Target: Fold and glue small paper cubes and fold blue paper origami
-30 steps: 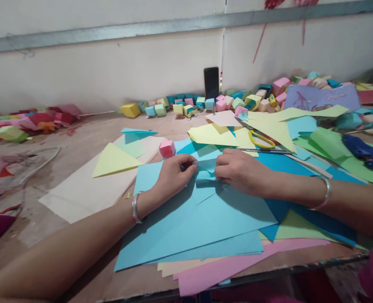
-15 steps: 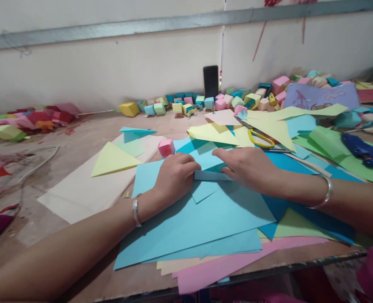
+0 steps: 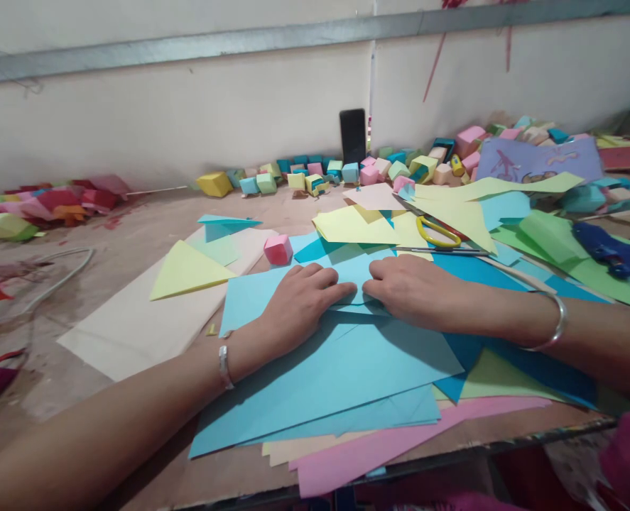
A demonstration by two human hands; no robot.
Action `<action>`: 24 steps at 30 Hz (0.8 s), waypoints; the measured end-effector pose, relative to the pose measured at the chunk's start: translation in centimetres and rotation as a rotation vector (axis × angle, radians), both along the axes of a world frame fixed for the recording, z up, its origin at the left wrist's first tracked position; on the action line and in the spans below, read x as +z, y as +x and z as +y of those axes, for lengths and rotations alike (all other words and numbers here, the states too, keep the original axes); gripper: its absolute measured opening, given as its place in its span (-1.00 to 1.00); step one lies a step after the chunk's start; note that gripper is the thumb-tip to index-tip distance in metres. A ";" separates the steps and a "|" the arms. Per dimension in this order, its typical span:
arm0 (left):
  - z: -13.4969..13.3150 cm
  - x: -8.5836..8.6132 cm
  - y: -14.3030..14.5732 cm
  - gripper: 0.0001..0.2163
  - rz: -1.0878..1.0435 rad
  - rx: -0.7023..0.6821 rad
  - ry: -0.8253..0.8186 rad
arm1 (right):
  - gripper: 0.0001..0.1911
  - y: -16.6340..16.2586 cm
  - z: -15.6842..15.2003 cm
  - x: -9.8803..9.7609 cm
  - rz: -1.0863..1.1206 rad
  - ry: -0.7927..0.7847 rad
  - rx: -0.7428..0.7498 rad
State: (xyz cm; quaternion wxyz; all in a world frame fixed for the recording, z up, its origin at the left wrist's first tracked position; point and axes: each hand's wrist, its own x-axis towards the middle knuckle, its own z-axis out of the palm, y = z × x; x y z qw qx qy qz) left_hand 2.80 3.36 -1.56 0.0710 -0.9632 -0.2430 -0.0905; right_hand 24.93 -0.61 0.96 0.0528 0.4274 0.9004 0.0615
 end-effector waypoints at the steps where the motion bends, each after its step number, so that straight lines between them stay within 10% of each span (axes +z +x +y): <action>1: 0.0 0.0 0.0 -0.55 0.022 -0.006 0.005 | -0.79 0.0 0.0 -0.1 0.006 0.000 0.019; 16: -0.6 0.7 0.3 -0.73 0.057 0.016 0.002 | -0.80 0.0 -0.5 1.7 -0.174 -0.115 -0.008; 24: -0.5 0.6 0.3 -0.74 0.058 -0.025 0.035 | -0.64 0.4 3.5 -0.9 0.243 -0.180 -0.294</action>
